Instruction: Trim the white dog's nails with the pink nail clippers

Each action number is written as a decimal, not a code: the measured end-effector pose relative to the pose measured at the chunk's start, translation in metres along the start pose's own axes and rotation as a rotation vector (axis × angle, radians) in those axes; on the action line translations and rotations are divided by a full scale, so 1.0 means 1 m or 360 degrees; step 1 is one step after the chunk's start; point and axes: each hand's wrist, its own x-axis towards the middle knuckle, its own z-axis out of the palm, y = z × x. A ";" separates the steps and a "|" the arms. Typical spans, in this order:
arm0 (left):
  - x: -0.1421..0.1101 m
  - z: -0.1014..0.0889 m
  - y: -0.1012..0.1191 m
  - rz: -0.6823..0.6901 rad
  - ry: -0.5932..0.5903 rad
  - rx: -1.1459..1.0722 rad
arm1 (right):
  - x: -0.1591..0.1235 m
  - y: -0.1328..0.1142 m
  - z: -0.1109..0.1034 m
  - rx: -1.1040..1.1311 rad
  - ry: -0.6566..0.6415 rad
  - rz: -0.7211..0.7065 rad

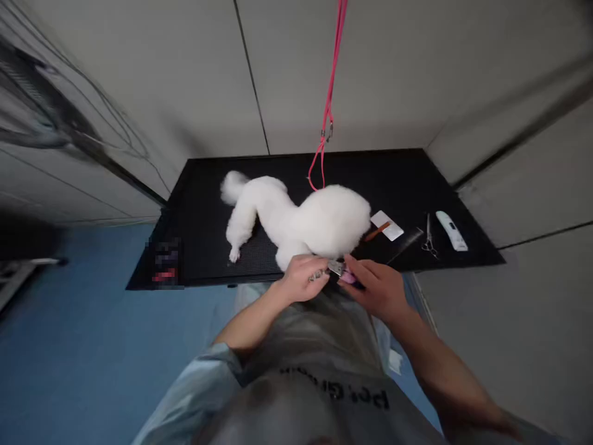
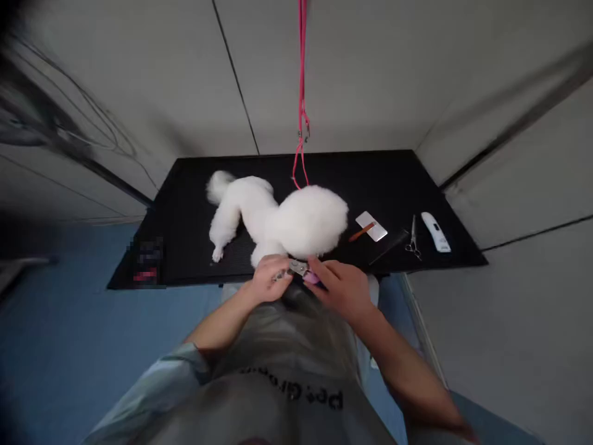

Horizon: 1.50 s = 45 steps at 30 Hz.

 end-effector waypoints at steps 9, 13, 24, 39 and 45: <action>0.004 -0.007 0.004 -0.0140 -0.0294 0.0021 | 0.002 -0.002 -0.006 -0.0151 0.0078 -0.0023; 0.002 -0.008 0.004 -0.0129 -0.0327 0.0054 | 0.005 -0.004 -0.009 -0.0161 -0.0040 -0.0051; -0.004 -0.007 0.000 -0.0124 -0.0343 0.0070 | 0.005 -0.002 0.001 -0.0135 -0.0087 -0.0067; -0.004 -0.010 -0.001 -0.0110 -0.0349 0.0069 | 0.009 -0.004 -0.003 -0.0129 -0.0134 -0.0073; -0.007 -0.014 -0.002 -0.0160 -0.0398 0.0094 | 0.010 -0.005 -0.006 -0.0193 -0.0093 -0.0079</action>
